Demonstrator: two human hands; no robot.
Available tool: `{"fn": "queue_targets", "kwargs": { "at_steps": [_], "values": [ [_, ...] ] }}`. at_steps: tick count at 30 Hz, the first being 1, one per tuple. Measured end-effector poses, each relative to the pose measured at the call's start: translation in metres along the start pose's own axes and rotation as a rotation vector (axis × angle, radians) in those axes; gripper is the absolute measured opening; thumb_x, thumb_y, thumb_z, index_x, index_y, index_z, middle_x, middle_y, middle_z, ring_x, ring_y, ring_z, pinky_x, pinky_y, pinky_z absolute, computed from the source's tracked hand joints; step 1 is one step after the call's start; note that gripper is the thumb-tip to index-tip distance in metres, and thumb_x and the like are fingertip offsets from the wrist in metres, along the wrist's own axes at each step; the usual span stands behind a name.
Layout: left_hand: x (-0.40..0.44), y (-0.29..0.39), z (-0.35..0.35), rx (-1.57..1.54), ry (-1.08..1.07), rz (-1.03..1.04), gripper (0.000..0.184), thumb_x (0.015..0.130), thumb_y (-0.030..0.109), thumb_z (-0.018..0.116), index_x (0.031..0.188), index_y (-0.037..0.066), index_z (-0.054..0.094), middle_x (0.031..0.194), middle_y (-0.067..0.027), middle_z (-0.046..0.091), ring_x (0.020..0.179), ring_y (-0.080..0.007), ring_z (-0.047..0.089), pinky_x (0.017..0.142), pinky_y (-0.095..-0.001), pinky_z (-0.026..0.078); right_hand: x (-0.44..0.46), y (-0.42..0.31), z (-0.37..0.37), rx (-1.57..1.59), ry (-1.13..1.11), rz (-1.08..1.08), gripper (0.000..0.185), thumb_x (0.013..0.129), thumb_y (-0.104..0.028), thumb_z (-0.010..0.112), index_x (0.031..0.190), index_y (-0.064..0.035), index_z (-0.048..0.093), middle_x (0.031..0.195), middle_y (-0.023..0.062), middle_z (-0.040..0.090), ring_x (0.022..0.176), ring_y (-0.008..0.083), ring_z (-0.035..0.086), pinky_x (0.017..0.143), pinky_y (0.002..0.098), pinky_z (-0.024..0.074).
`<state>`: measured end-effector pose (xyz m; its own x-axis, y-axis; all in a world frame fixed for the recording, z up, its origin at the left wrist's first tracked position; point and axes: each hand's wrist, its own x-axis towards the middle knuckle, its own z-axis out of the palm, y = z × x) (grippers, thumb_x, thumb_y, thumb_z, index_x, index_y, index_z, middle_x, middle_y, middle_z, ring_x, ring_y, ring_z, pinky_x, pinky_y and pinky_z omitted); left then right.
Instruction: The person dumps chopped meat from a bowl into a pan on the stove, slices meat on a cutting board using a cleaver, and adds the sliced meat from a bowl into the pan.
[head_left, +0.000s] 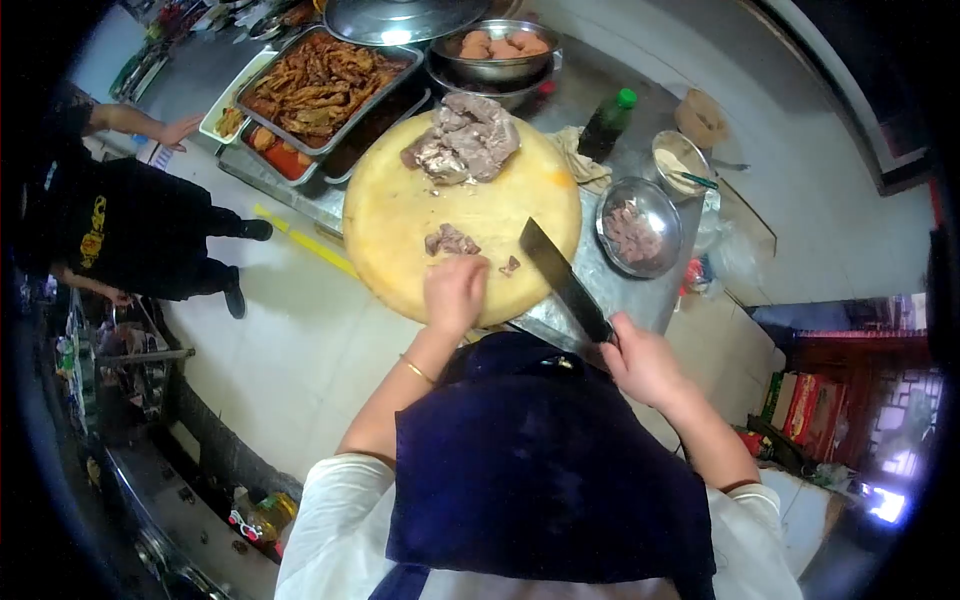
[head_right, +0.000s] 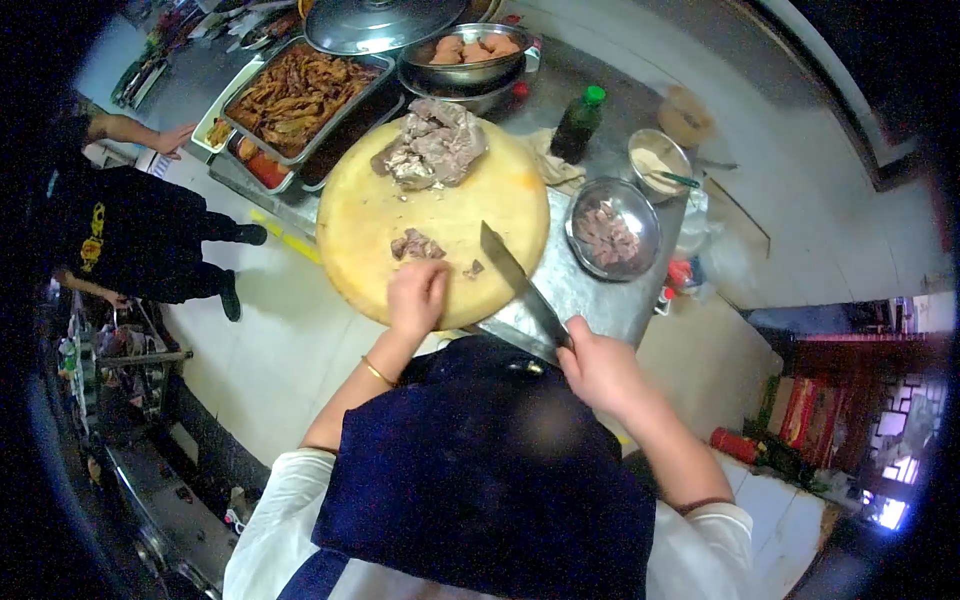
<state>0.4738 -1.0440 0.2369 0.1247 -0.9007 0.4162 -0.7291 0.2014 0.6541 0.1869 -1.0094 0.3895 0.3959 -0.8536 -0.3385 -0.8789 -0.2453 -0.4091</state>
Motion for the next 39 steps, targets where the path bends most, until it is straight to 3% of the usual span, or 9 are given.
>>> {"fn": "queue_targets", "kwargs": {
  "at_steps": [3,7,11,14,15,20,29,32,39],
  "values": [
    [0.011,-0.009,-0.025,0.174,0.051,-0.124,0.009,0.077,0.018,0.072,0.086,0.014,0.07,0.081,-0.0066,0.062,0.08,-0.029,0.06,0.074,-0.0424,0.042,0.004,-0.009,-0.002,0.116,-0.142,-0.016,0.027,0.093,-0.024,0.058,0.109,-0.0052,0.045,0.081,0.0229,0.064,0.077,0.0451,0.063,0.069,0.0524,0.0488],
    [0.022,-0.008,-0.029,0.318,-0.053,0.016,0.022,0.078,0.029,0.072,0.096,0.016,0.072,0.087,-0.006,0.064,0.087,-0.0261,0.061,0.076,-0.0409,0.041,0.023,0.0,0.009,0.294,-0.154,0.016,0.03,0.093,-0.024,0.058,0.111,-0.0047,0.044,0.083,0.0223,0.064,0.082,0.0456,0.062,0.072,0.0512,0.0489],
    [0.023,0.001,-0.021,0.306,-0.073,-0.046,0.014,0.077,0.024,0.072,0.087,0.015,0.073,0.086,-0.0074,0.066,0.085,-0.027,0.062,0.074,-0.0405,0.043,0.025,-0.002,0.01,0.25,-0.072,0.018,0.03,0.093,-0.024,0.058,0.112,-0.0048,0.044,0.081,0.024,0.065,0.082,0.0469,0.063,0.072,0.052,0.0494],
    [0.009,0.007,-0.009,0.027,-0.102,0.037,0.009,0.077,0.018,0.071,0.084,0.013,0.072,0.082,-0.0085,0.066,0.08,-0.0287,0.063,0.073,-0.0408,0.045,0.019,-0.011,-0.001,0.12,-0.077,-0.011,0.03,0.093,-0.024,0.058,0.113,-0.006,0.045,0.079,0.0241,0.065,0.08,0.0455,0.064,0.07,0.0525,0.0503],
    [0.0,0.013,-0.005,-0.015,-0.122,-0.05,0.01,0.077,0.014,0.071,0.086,0.011,0.071,0.081,-0.0097,0.066,0.078,-0.0306,0.063,0.074,-0.0406,0.047,0.017,-0.013,-0.002,0.075,-0.078,-0.028,0.03,0.093,-0.024,0.059,0.114,-0.0065,0.045,0.078,0.0238,0.066,0.08,0.0449,0.065,0.069,0.0525,0.0506],
    [-0.005,0.018,-0.005,0.043,-0.125,-0.062,0.01,0.08,0.013,0.07,0.09,0.012,0.069,0.083,-0.0095,0.066,0.082,-0.0309,0.063,0.075,-0.041,0.046,0.011,-0.022,-0.007,0.009,-0.065,-0.108,0.03,0.093,-0.023,0.058,0.113,-0.006,0.044,0.079,0.0206,0.066,0.077,0.0425,0.065,0.067,0.0521,0.0512],
    [-0.004,0.009,-0.001,0.024,-0.082,0.028,0.008,0.08,0.012,0.069,0.088,0.013,0.068,0.084,-0.0079,0.067,0.081,-0.0296,0.062,0.073,-0.04,0.045,0.046,-0.025,-0.004,-0.015,-0.253,-0.051,0.028,0.094,-0.022,0.056,0.11,-0.0021,0.044,0.083,0.0245,0.065,0.084,0.0455,0.064,0.073,0.0547,0.05],
    [-0.007,0.013,-0.005,0.03,-0.11,-0.018,0.006,0.081,0.011,0.069,0.087,0.01,0.068,0.084,-0.0101,0.067,0.082,-0.0315,0.062,0.074,-0.0408,0.045,0.057,-0.019,0.013,0.158,-0.141,0.009,0.028,0.094,-0.022,0.056,0.109,-0.0016,0.045,0.082,0.0255,0.065,0.083,0.0457,0.064,0.074,0.0543,0.0503],
    [-0.002,0.019,0.002,0.058,-0.114,-0.035,0.007,0.082,0.014,0.069,0.087,0.009,0.066,0.084,-0.0106,0.065,0.083,-0.0313,0.061,0.073,-0.0407,0.044,0.011,-0.033,-0.004,-0.096,-0.09,-0.066,0.029,0.091,-0.024,0.059,0.107,-0.0028,0.047,0.075,0.0201,0.066,0.072,0.0419,0.067,0.064,0.0521,0.0538]
  ]
}}
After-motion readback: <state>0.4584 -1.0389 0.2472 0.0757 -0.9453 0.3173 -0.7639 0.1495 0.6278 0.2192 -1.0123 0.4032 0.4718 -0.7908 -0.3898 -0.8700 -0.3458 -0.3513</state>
